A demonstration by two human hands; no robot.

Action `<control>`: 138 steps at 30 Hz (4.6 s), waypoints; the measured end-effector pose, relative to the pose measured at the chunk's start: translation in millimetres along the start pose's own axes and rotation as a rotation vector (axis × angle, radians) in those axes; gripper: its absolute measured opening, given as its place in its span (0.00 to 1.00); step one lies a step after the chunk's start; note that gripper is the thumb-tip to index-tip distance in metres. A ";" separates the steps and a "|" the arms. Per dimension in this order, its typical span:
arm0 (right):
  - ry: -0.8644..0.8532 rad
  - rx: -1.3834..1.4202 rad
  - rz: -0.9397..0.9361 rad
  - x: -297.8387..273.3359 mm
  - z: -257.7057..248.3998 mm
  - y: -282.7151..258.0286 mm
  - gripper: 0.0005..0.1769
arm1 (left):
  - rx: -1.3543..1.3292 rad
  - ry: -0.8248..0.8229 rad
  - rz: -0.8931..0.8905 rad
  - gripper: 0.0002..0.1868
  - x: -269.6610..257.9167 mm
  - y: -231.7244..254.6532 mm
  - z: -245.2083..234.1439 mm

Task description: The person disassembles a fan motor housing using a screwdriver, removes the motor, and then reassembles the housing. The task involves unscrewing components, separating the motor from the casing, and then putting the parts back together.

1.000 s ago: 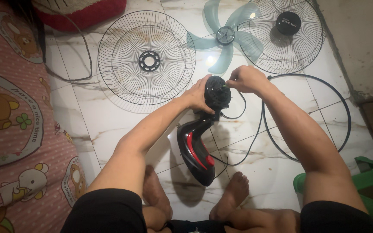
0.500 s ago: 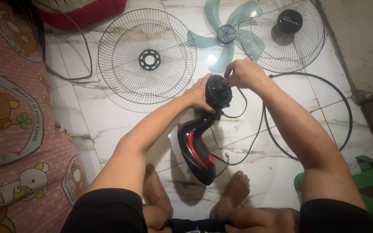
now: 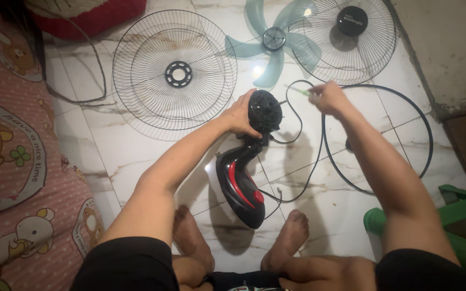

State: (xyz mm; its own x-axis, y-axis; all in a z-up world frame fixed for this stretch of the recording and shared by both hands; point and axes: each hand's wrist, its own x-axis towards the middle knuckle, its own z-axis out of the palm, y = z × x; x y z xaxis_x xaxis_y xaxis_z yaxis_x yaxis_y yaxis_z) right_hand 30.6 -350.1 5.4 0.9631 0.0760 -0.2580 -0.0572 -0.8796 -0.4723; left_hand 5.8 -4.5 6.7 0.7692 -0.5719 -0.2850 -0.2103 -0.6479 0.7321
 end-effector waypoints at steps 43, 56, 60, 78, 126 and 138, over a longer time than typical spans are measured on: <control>-0.797 0.746 0.176 -111.5 125.4 -97.8 0.46 | -0.045 -0.001 0.065 0.82 -0.6 -3.7 -1.3; -0.395 1.203 0.297 -117.8 161.3 -113.3 0.26 | -0.024 0.023 0.055 0.81 2.4 0.3 1.7; -0.340 1.221 0.321 -118.5 157.4 -109.2 0.31 | 0.080 0.035 0.022 0.80 1.3 8.8 1.4; -0.574 1.874 0.461 -84.3 171.0 -69.5 0.25 | 0.414 0.007 -0.109 0.62 11.8 48.9 -43.1; -0.797 1.874 0.449 -78.1 201.6 -80.6 0.20 | 0.391 -0.053 -0.084 0.60 40.8 14.4 -17.9; -0.736 1.881 0.504 -65.2 219.1 -69.6 0.17 | 0.420 -0.069 -0.001 0.60 55.9 3.5 -7.4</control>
State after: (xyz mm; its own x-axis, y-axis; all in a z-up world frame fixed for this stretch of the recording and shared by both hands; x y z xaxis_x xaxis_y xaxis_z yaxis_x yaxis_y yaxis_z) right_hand -85.8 -190.9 -129.6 0.5482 0.5860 -0.5968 -0.8180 0.5243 -0.2367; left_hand 52.6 -35.1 -2.1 0.7302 -0.5944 -0.3368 -0.4484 -0.7889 0.4201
